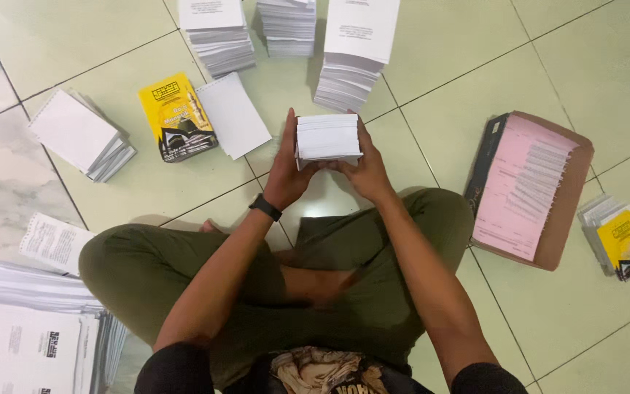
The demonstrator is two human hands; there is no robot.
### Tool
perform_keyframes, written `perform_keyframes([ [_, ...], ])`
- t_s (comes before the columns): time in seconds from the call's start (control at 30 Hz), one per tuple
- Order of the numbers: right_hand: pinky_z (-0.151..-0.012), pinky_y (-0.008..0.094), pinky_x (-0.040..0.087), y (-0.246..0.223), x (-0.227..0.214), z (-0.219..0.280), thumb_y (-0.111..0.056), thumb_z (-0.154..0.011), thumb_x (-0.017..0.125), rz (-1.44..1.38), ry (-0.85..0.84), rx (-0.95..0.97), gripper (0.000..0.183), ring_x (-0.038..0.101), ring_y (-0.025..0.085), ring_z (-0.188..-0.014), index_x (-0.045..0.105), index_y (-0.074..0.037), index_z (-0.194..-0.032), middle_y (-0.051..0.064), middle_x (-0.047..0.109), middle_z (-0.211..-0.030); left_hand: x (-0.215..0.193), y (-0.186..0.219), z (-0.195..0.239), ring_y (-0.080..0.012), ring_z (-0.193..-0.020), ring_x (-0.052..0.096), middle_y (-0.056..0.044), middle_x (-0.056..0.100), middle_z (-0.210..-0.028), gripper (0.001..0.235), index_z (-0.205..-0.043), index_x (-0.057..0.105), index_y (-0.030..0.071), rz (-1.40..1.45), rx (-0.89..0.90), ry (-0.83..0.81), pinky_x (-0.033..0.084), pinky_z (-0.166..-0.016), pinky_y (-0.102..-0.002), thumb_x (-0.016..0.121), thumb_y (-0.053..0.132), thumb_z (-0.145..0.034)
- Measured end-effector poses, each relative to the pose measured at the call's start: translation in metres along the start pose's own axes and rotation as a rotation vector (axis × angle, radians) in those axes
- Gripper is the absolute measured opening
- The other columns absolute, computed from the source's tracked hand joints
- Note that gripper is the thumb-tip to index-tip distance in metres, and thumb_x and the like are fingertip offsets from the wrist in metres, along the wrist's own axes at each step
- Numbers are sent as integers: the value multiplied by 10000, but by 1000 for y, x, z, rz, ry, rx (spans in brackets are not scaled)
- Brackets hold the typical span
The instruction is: The person sits on the floor and assembles spiral-bound notebooks by hand. They pick up loose sheets of paper, align them, and insert a spiral binding wire through the pre-punched holes. The person then twists the wire ends to secure the pages together and places the finished notebook onto a stack.
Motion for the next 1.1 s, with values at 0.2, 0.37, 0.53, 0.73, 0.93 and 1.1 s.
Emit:
perform_keyframes([
  [0.2,-1317,541,70,49,18,7,74,-892,779,69,-29,-25,1122,75,401,-1584,-15,-97,-1667,226,58,-1728,23,-65,9,-351,-1593,55,-164,64,-1739,1088,-1679,-27,126,115,95,-50,49,-1305,-503,748,-35,-934],
  [0.37,-1322,544,103,68,21,13,6,-905,789,56,-3,65,1062,155,416,-1573,39,-56,-1654,267,171,-1693,23,-65,7,-387,-1583,113,-214,108,-1713,1015,-1659,25,55,76,137,-47,62,-1314,-528,746,-14,-947],
  [0.53,-1297,585,152,89,22,14,-24,-937,760,137,22,17,979,217,444,-1546,88,-33,-1649,289,264,-1656,21,-58,8,-396,-1583,90,-220,76,-1716,1009,-1660,20,49,37,155,-50,50,-1312,-514,726,-42,-945],
  [0.73,-1284,617,222,55,26,19,49,-943,660,147,-3,67,931,232,486,-1534,47,-11,-1641,320,234,-1656,18,-56,5,-354,-1593,80,-170,65,-1735,1024,-1674,-26,104,46,112,-115,79,-1309,-488,705,22,-962],
  [0.93,-1247,614,300,56,21,21,4,-977,636,215,-12,143,851,294,466,-1519,104,-26,-1640,282,315,-1627,20,-76,4,-454,-1540,226,-286,227,-1657,1021,-1652,68,35,-43,79,-91,155,-1296,-551,760,-22,-905],
  [1.1,-1257,641,227,13,-20,23,-98,-730,917,341,45,355,1204,187,523,-1541,156,-72,-1663,296,158,-1696,17,-67,-6,-439,-1408,442,-237,476,-1442,821,-1529,319,-20,-112,180,-121,301,-1240,-507,803,51,-870],
])
Point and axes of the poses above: each hand's wrist, its own z-axis away from the middle knuckle, its own x-axis out of the palm, y = z × x, the point moved 6 cm from there along -z, towards the middle knuckle
